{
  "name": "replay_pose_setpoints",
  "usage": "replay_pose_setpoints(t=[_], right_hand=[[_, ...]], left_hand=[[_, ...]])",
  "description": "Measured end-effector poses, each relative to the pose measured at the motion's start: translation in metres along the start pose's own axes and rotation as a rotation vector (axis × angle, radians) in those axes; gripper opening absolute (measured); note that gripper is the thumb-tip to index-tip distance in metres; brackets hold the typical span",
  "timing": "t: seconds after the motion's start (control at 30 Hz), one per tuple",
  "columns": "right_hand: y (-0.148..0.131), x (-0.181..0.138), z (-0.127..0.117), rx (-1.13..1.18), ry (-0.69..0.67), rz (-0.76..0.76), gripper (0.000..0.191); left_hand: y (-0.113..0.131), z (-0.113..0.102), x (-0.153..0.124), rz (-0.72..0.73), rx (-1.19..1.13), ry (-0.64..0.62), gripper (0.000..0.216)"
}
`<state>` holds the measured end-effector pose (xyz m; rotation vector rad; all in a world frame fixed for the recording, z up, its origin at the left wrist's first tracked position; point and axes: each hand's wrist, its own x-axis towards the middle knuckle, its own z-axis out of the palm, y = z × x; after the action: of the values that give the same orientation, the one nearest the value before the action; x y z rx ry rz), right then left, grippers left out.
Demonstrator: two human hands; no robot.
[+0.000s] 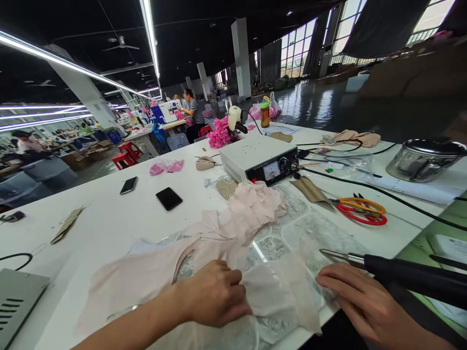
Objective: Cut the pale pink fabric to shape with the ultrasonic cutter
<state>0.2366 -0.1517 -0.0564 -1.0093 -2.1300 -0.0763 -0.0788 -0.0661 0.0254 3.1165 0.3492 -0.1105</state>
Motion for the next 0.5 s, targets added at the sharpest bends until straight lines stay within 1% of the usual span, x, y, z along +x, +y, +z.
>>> replay_pose_setpoints(t=[0.07, 0.1, 0.17, 0.2, 0.27, 0.33, 0.43, 0.5], right_hand=[[-0.001, 0.004, 0.004, -0.024, -0.013, 0.013, 0.031], [-0.002, 0.007, 0.008, -0.03, -0.033, 0.006, 0.032], [-0.002, 0.013, 0.019, -0.048, -0.07, -0.007, 0.033], [-0.002, 0.016, 0.024, -0.062, -0.076, -0.004, 0.034], [0.001, 0.018, 0.032, -0.105, -0.052, 0.033, 0.035], [0.004, 0.017, 0.033, -0.151, 0.005, 0.09, 0.035], [0.004, 0.008, 0.024, -0.186, 0.06, 0.14, 0.034], [0.0, -0.003, 0.015, -0.175, 0.086, 0.157, 0.029]], left_hand=[[0.001, -0.001, 0.014, 0.007, -0.024, 0.092, 0.028], [0.002, 0.001, 0.022, 0.044, -0.038, 0.14, 0.028], [0.004, 0.01, 0.037, 0.123, -0.022, 0.23, 0.033], [0.005, 0.017, 0.042, 0.135, 0.007, 0.246, 0.036], [0.006, 0.028, 0.047, 0.15, 0.03, 0.226, 0.037], [0.005, 0.035, 0.044, 0.151, 0.018, 0.202, 0.035], [0.001, 0.032, 0.036, 0.151, -0.018, 0.213, 0.031], [0.0, 0.027, 0.037, 0.164, -0.052, 0.231, 0.029]])
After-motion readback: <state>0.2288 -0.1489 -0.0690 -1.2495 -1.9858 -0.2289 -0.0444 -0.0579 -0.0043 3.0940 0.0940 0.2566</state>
